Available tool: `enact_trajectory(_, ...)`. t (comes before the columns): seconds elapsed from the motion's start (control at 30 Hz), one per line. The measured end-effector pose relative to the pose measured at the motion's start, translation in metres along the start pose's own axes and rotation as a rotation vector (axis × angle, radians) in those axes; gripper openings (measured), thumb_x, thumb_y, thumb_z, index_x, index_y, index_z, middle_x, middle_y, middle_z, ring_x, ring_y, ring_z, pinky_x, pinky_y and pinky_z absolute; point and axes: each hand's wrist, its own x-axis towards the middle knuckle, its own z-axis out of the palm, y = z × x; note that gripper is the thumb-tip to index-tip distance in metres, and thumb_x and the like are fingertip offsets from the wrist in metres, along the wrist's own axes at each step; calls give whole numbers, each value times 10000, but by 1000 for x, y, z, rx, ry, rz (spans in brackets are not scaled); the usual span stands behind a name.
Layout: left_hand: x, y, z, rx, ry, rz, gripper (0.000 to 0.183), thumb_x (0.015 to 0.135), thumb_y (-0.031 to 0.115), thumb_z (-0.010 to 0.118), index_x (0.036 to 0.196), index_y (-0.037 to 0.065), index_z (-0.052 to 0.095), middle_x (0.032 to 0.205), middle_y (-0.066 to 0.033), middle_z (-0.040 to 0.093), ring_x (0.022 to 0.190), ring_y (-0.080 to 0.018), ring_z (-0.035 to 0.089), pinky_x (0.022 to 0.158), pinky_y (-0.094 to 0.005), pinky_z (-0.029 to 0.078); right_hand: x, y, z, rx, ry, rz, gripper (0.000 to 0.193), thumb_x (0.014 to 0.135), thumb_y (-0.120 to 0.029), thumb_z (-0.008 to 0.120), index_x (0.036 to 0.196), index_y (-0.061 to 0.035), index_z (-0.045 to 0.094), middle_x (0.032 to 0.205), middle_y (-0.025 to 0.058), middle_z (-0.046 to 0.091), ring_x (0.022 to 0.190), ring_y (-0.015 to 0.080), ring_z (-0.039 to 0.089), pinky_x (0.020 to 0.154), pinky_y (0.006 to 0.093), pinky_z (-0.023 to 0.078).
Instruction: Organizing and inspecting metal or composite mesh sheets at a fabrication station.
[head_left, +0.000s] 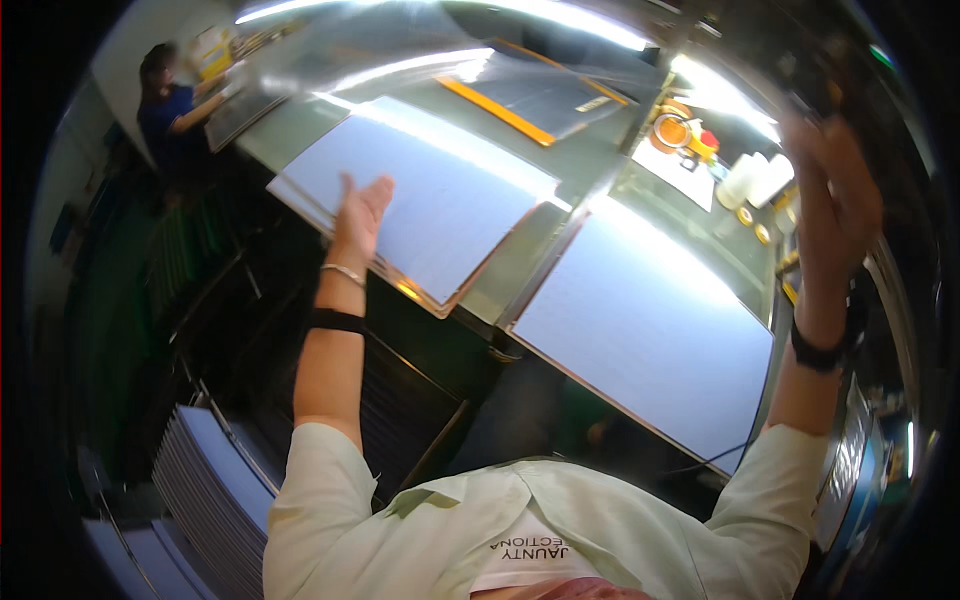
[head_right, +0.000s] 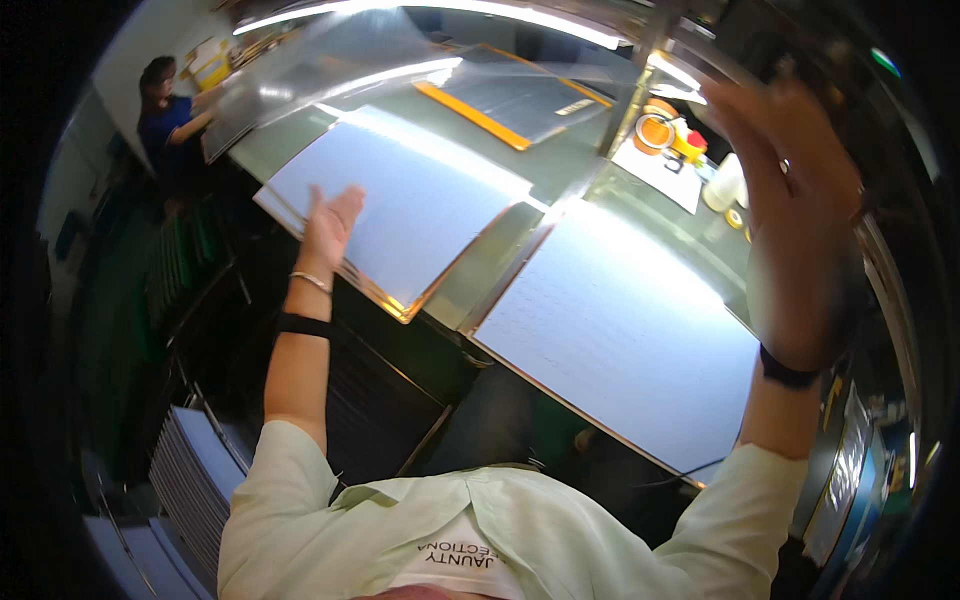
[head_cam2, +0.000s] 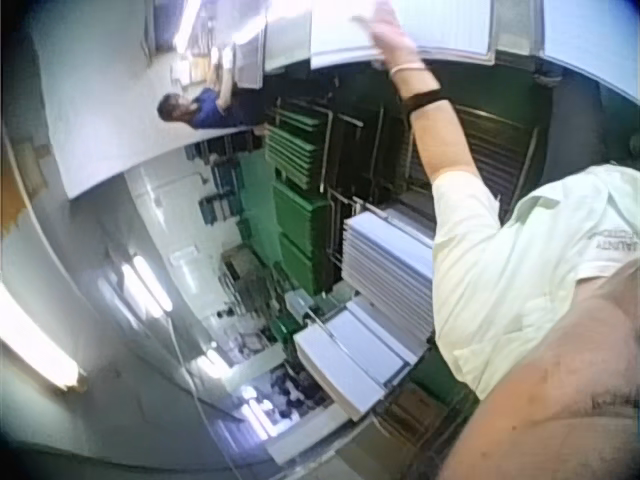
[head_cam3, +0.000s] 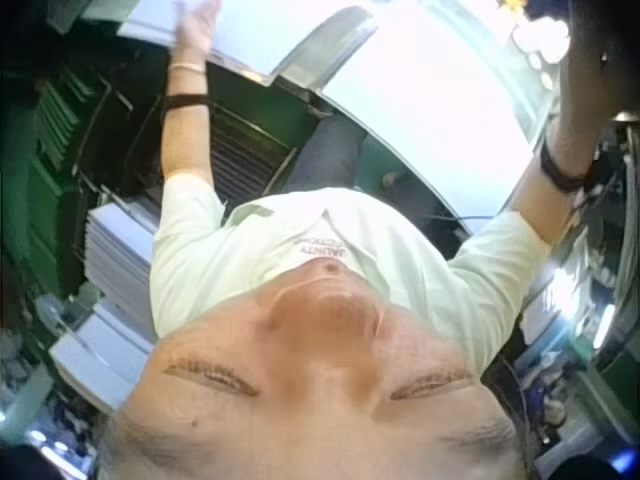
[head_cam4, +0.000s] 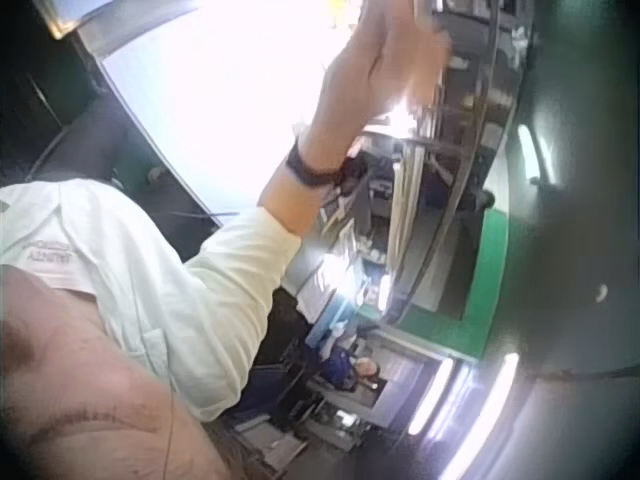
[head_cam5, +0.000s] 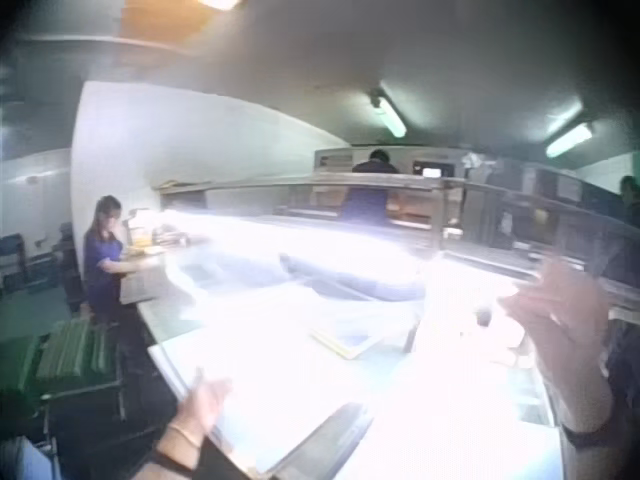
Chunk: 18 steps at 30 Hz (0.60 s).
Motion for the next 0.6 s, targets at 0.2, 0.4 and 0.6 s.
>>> enact_trajectory(0.2, 7, 31, 108, -412, -459, -404, 959, 801, 712, 245, 1344, -76, 187, 1319, -311, 308, 1212, -441, 338, 997, -438, 331, -139, -37, -126, 173, -210, 650, 157, 813, -105, 609, 914, 12, 636, 845, 114, 657, 744, 145, 624, 652, 229, 478)
enact_trajectory(0.4, 17, -26, 184, 710, -658, -488, 320, 871, 198, 547, 1148, 41, 520, 1055, -87, 602, 849, -180, 622, 686, -243, 508, -268, -80, -168, 291, -146, 1574, 346, 833, -1, 507, 1175, 38, 475, 806, 152, 645, 621, 116, 585, 568, 216, 472)
enact_trajectory(0.6, -28, -59, 266, 752, -693, -193, 226, 882, 186, 536, 1056, 51, 586, 972, -89, 643, 794, -186, 649, 662, -243, 507, -354, -106, -219, 181, 46, 1919, 62, 809, -45, 587, 815, 8, 555, 673, 75, 610, 588, 73, 555, 546, 181, 437)
